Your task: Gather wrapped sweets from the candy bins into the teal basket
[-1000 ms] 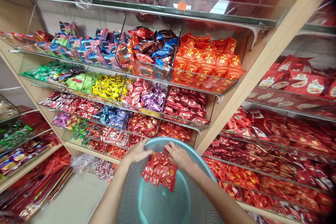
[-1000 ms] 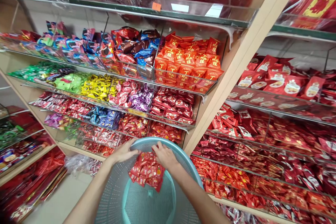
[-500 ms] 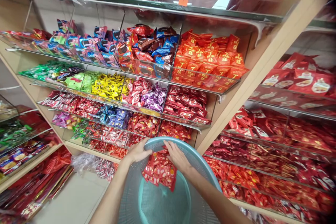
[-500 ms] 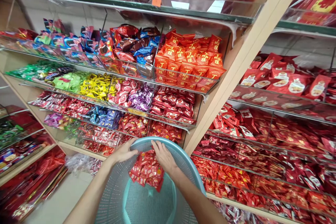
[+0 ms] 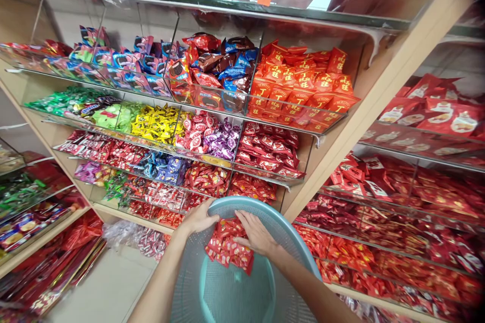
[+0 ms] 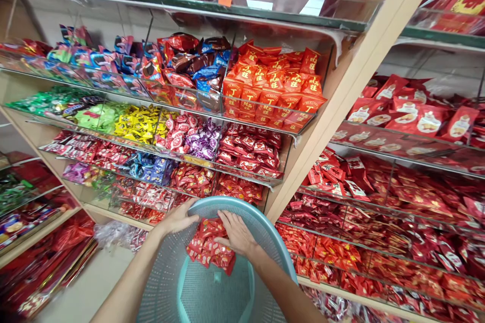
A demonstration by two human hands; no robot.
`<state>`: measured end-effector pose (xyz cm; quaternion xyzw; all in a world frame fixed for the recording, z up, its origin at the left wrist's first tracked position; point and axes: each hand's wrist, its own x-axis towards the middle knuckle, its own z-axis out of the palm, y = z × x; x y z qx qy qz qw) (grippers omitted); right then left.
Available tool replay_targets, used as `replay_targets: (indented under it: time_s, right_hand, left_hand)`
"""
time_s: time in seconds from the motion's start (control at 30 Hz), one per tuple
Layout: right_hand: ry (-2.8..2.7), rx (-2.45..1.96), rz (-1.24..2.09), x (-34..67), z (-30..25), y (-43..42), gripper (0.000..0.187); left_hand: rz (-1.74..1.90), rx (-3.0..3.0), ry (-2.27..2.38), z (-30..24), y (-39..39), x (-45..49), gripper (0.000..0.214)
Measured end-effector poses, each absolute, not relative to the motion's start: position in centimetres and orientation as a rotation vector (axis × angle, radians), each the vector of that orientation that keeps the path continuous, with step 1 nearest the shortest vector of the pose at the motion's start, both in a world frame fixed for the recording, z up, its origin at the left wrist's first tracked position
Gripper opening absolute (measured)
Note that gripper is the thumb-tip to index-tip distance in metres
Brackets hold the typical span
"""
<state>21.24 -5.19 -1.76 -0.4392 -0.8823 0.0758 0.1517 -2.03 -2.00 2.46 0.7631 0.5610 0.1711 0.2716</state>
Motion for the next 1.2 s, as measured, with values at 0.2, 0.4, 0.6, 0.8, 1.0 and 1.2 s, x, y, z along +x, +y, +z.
replay_targets:
  time_s: [0.2,0.4,0.6,0.8,1.0,1.2]
  right_hand:
    - [-2.574,-1.208,0.305,22.4,-1.4,-5.0,0.084]
    - [-2.578,-1.232,0.173,24.2,-1.4,-4.4,0.066]
    - [-2.49,-1.311,0.062,23.4,-1.6,-4.2,0.06]
    - [-2.468,-1.36,-0.013,23.1,-0.7,-4.8,0.06]
    - [-2.52,-1.31,-0.058,21.4,0.3,-5.4,0.057]
    - [-2.597,-1.266,-0.095,19.6,-0.8,-4.7,0.027]
  left_hand:
    - [0.421,2.026,1.537,3.0,-2.2,-1.9,0.053]
    - [0.403,1.997,1.539,3.4,-2.5,-1.7,0.055]
    - [0.41,2.02,1.531,3.4,-2.4,-1.6,0.054]
    - [0.391,2.033,1.555,3.7,-2.6,-1.6,0.053]
    - [0.391,2.047,1.568,3.5,-2.6,-1.6,0.051]
    - [0.431,2.037,1.548,2.9,-2.3,-1.8,0.052]
